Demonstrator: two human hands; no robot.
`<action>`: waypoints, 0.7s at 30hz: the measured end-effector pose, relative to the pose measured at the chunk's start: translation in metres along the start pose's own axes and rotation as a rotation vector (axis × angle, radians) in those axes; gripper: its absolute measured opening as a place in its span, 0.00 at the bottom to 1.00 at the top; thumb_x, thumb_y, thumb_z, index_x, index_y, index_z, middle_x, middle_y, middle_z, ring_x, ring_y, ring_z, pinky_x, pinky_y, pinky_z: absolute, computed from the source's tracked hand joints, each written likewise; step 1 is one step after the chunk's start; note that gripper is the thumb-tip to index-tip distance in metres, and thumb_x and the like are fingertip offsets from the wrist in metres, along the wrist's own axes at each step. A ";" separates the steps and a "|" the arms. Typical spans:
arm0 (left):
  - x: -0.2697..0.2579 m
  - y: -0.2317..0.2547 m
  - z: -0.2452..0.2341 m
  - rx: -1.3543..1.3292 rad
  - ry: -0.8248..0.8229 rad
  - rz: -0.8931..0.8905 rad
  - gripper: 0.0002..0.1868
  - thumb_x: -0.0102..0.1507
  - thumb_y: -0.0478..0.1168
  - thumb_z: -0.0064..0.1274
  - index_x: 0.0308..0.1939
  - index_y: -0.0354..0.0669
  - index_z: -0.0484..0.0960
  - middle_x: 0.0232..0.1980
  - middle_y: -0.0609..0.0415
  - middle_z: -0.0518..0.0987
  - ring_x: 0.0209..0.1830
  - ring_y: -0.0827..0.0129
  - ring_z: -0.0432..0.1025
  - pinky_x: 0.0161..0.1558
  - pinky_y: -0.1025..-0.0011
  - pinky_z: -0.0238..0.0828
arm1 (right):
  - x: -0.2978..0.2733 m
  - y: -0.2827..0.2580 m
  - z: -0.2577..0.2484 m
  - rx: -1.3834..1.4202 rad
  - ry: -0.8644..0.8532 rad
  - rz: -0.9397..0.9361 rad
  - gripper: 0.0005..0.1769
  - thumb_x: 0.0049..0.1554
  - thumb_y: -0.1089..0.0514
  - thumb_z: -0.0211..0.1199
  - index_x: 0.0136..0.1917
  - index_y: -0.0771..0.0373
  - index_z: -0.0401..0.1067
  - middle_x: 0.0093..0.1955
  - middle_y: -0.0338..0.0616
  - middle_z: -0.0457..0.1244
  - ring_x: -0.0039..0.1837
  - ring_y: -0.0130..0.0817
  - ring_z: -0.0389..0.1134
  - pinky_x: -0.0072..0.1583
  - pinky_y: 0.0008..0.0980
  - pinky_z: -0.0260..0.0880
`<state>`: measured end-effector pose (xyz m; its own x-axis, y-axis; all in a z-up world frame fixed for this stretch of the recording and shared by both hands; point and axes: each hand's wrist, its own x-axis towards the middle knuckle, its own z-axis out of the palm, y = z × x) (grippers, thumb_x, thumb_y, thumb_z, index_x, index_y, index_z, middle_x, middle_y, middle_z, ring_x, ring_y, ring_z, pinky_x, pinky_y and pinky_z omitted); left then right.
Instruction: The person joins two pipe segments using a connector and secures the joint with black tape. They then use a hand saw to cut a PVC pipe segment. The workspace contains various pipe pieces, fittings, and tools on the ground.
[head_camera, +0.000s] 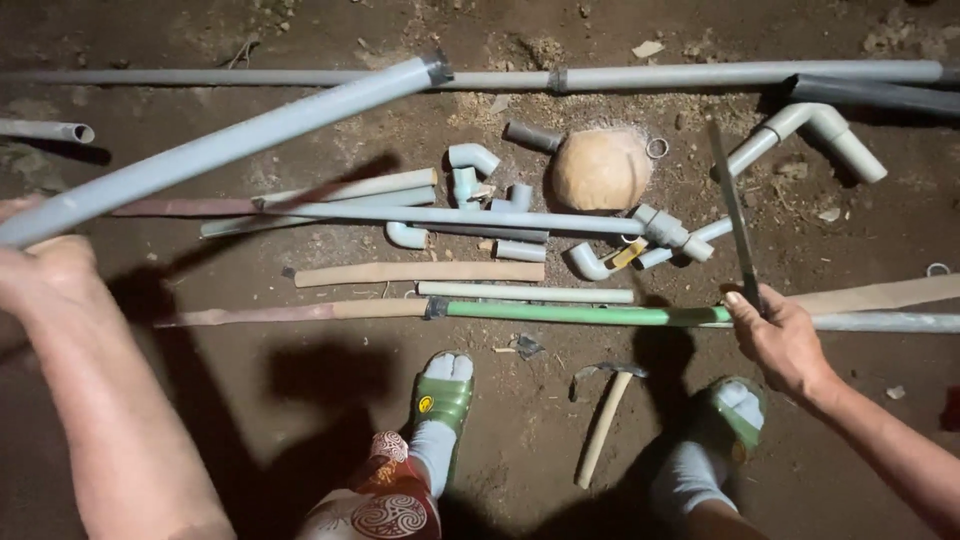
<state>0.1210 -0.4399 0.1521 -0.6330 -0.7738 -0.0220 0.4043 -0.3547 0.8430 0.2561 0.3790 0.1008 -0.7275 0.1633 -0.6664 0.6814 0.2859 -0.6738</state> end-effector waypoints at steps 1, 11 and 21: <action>-0.010 -0.001 0.011 -0.081 0.053 -0.030 0.09 0.58 0.32 0.41 0.22 0.37 0.69 0.22 0.50 0.68 0.29 0.63 0.66 0.46 0.68 0.67 | 0.001 0.003 0.001 0.006 -0.018 -0.020 0.10 0.61 0.56 0.54 0.41 0.63 0.68 0.25 0.39 0.53 0.26 0.29 0.50 0.28 0.28 0.47; -0.023 0.003 0.021 -0.217 0.056 -0.069 0.07 0.60 0.33 0.42 0.27 0.36 0.68 0.22 0.52 0.68 0.27 0.63 0.65 0.41 0.67 0.68 | 0.003 0.015 0.009 0.043 -0.025 0.009 0.10 0.59 0.58 0.55 0.50 0.66 0.71 0.27 0.41 0.53 0.27 0.29 0.51 0.28 0.27 0.47; -0.002 -0.016 0.009 0.225 -0.051 0.152 0.03 0.53 0.27 0.49 0.27 0.37 0.72 0.31 0.46 0.70 0.37 0.58 0.67 0.49 0.63 0.65 | 0.001 0.013 0.011 -0.044 -0.018 0.040 0.10 0.60 0.56 0.54 0.48 0.66 0.70 0.26 0.42 0.53 0.27 0.31 0.52 0.28 0.29 0.48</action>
